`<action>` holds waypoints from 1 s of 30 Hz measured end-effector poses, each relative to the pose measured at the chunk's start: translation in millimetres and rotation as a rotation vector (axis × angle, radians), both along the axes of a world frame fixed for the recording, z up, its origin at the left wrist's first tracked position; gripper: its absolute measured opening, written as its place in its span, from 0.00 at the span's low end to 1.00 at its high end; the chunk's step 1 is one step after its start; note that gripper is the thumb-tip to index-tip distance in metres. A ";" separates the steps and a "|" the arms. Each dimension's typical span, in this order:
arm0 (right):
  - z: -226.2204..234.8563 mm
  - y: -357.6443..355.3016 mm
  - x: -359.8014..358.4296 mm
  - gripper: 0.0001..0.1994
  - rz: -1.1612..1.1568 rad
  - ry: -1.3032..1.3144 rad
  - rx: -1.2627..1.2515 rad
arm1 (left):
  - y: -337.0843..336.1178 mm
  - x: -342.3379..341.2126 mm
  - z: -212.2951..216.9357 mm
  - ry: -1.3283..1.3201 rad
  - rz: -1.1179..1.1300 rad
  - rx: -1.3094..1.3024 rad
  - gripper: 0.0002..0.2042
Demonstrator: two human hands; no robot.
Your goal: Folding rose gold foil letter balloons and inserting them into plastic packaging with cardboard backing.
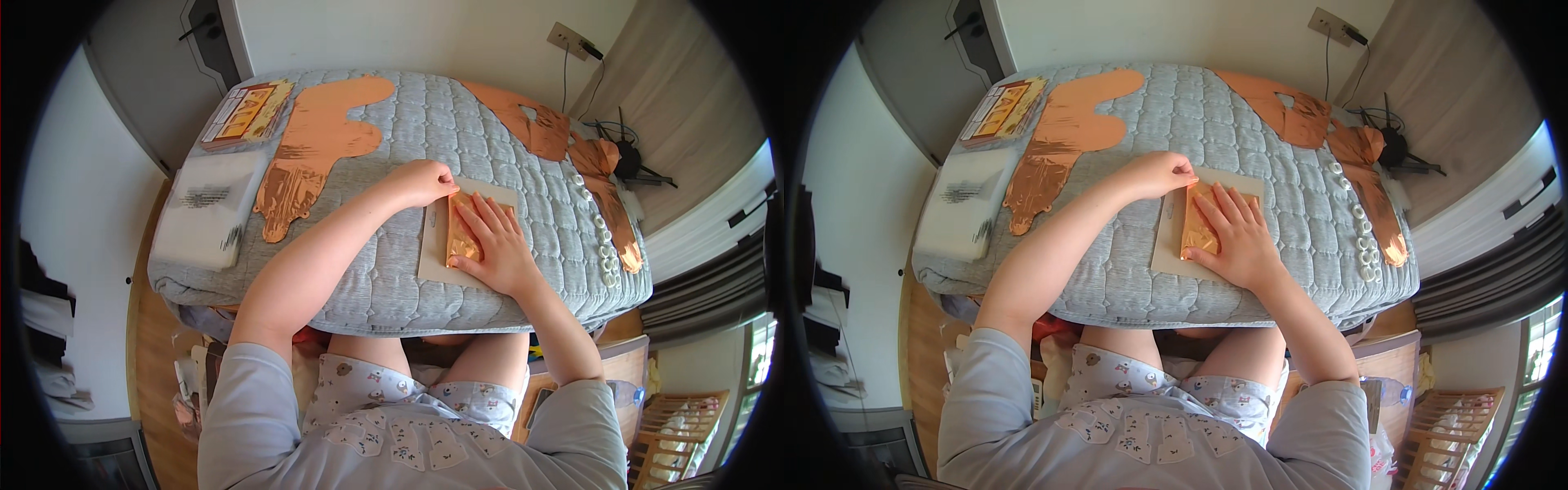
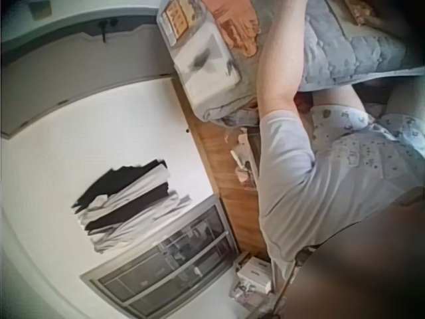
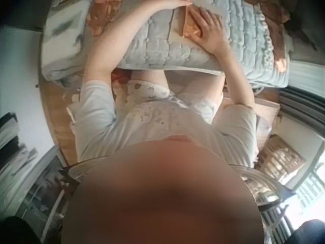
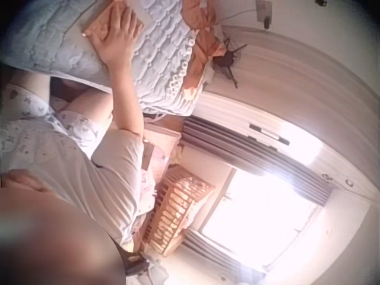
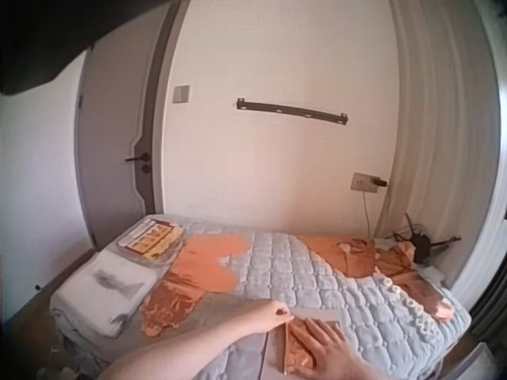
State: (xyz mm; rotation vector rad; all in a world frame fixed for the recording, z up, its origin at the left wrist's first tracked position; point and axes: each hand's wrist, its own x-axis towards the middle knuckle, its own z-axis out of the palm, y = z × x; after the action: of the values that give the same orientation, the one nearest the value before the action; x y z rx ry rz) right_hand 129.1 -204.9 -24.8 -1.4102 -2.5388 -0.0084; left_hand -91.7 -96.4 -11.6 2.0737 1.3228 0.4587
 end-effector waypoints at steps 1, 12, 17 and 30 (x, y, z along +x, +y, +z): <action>0.3 -0.1 -0.5 0.46 -0.005 0.001 -0.003 | 1.5 -1.2 0.4 -0.008 -0.013 -0.024 0.16; 1.6 1.2 -3.4 0.46 0.020 -0.011 0.007 | -3.9 4.5 -0.1 0.100 0.079 -0.014 0.16; 0.7 2.6 -1.2 0.46 0.019 -0.019 0.006 | -5.1 8.4 -10.7 0.099 0.086 0.058 0.15; 1.7 1.4 -7.1 0.47 -0.015 -0.062 -0.006 | -14.3 0.2 -20.9 0.021 -0.002 0.534 0.07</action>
State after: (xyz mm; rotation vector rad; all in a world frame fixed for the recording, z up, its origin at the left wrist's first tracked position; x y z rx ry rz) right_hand 122.0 -203.5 -23.1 -1.4535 -2.5792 -0.0484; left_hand -91.6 -110.6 -32.6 2.5088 1.3098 0.8668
